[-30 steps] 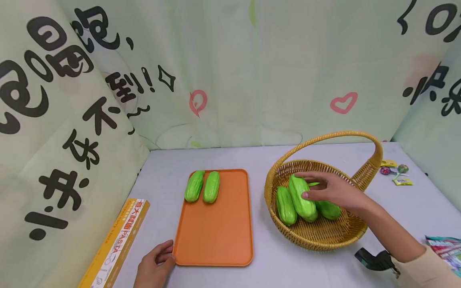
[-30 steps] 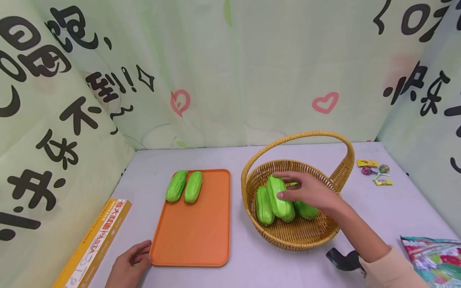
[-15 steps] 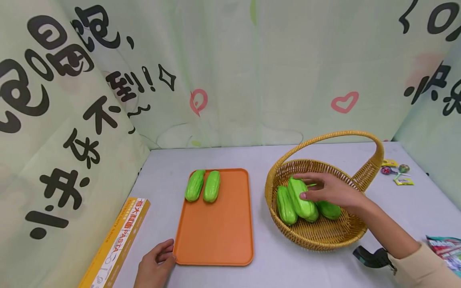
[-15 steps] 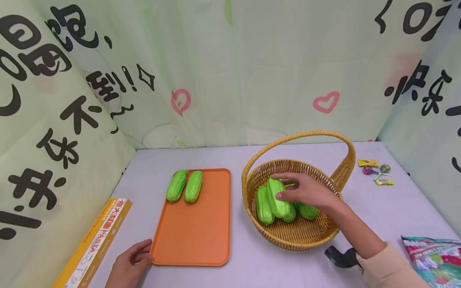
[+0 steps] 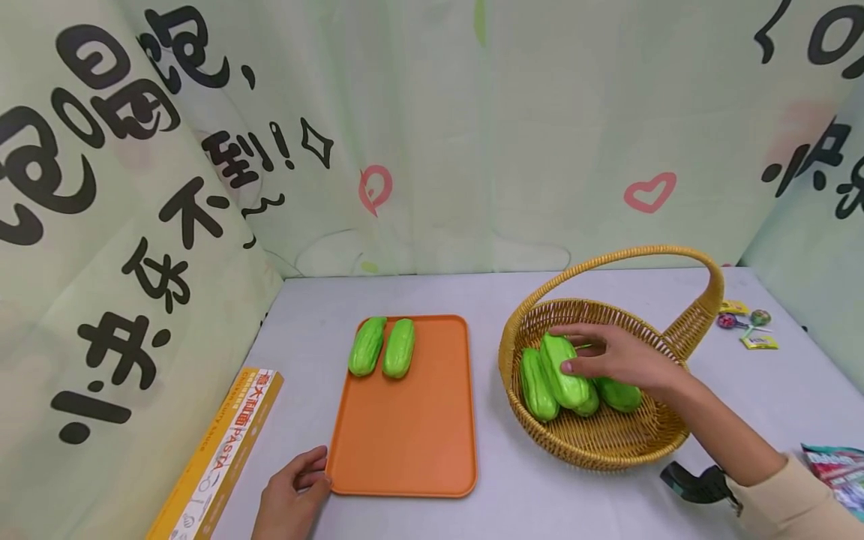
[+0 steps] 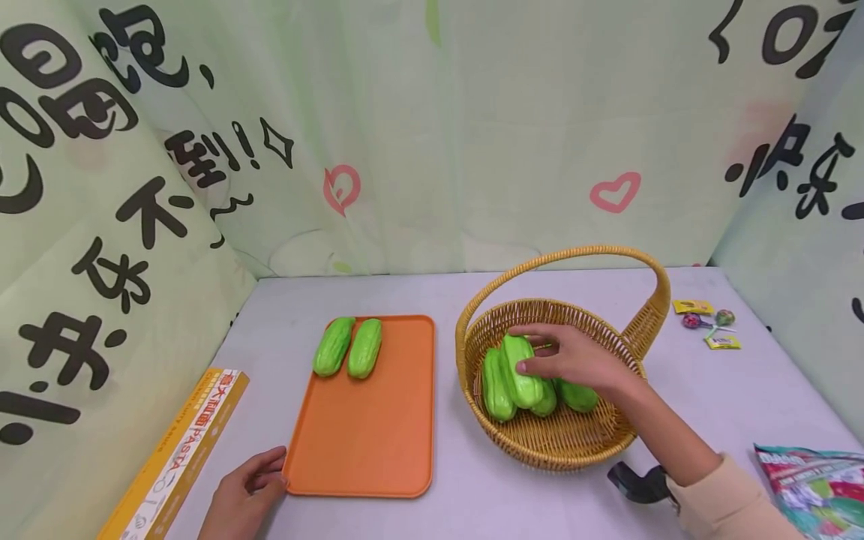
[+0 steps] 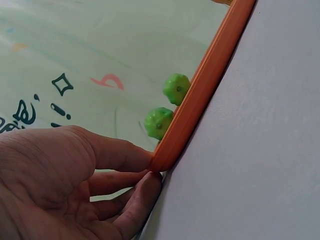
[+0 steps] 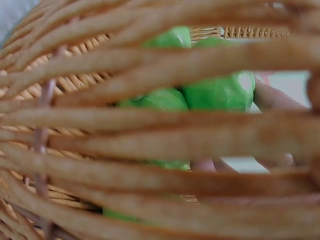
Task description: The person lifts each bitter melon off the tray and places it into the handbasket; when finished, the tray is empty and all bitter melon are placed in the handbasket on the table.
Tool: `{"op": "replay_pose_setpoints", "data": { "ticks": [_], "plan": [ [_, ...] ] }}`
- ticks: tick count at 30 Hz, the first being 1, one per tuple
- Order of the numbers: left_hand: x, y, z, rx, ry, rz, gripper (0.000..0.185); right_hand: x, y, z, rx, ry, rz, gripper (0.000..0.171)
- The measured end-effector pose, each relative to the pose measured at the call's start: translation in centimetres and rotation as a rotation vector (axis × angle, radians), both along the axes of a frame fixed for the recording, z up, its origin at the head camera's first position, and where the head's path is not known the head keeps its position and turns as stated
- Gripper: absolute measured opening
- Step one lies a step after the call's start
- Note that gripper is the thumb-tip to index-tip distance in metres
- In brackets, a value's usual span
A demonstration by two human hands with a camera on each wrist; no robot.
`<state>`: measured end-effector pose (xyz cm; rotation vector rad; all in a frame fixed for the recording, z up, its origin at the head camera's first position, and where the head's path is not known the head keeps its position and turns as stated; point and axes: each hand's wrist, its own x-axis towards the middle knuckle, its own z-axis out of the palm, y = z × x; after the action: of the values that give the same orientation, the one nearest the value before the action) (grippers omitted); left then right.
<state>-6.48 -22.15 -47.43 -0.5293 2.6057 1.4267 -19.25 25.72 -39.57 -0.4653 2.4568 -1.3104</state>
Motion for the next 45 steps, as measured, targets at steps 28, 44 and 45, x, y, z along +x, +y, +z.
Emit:
{"op": "replay_pose_setpoints", "data": {
  "ticks": [28,44,45],
  "plan": [
    [0.2,0.2,0.2,-0.010,0.004,0.008,0.046,6.5,-6.8,6.2,-0.227,0.135,0.102,0.034],
    [0.2,0.2,0.2,-0.020,-0.002,-0.003,0.045,1.8,-21.3,0.8,-0.466,-0.011,-0.158,0.035],
    [0.2,0.2,0.2,-0.017,-0.007,-0.002,0.045,1.3,-21.8,0.4,-0.480,-0.014,-0.191,0.035]
  ]
}}
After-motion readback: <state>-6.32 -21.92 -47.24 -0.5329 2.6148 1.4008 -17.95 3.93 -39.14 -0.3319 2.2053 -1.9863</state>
